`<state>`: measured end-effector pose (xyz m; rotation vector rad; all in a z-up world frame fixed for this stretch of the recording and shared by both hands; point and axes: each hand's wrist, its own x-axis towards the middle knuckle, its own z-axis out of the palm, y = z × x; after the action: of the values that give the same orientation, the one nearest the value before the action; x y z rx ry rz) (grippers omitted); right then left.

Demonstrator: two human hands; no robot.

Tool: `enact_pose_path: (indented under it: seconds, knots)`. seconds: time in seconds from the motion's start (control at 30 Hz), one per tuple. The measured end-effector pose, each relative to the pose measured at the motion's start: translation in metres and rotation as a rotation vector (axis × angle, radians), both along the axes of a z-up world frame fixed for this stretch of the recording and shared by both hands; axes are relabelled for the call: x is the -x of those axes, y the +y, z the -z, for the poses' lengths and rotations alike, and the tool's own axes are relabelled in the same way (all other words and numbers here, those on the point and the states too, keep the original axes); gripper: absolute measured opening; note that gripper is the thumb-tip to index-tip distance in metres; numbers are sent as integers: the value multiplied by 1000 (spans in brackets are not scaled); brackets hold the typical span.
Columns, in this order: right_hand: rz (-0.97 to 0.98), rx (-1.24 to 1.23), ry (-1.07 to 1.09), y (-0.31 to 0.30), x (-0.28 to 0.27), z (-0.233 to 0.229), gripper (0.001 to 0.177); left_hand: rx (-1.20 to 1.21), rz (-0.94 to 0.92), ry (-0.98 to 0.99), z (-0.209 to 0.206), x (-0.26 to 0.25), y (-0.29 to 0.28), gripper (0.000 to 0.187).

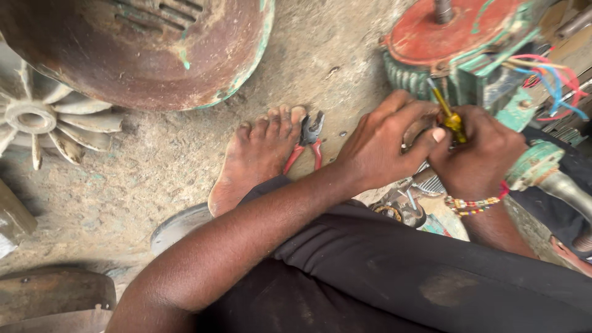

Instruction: The person is repairing an electric motor while sitting on the floor. They use a screwdriver to adjust components inside the motor's terminal box and wrap a section of the motor with a white cylindrical object.

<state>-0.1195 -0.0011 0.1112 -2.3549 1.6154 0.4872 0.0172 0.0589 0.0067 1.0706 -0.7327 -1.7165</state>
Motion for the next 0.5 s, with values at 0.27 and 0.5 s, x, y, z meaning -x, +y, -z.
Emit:
enact_pose_path:
  seconds: [0.27,0.5]
  knots:
    - [276,33,-54,19,9,7,9,-86,-46,15,-5,7,3,22]
    - [533,-5,-311,34,19,13,9,-146,39,32,-5,15,7,32]
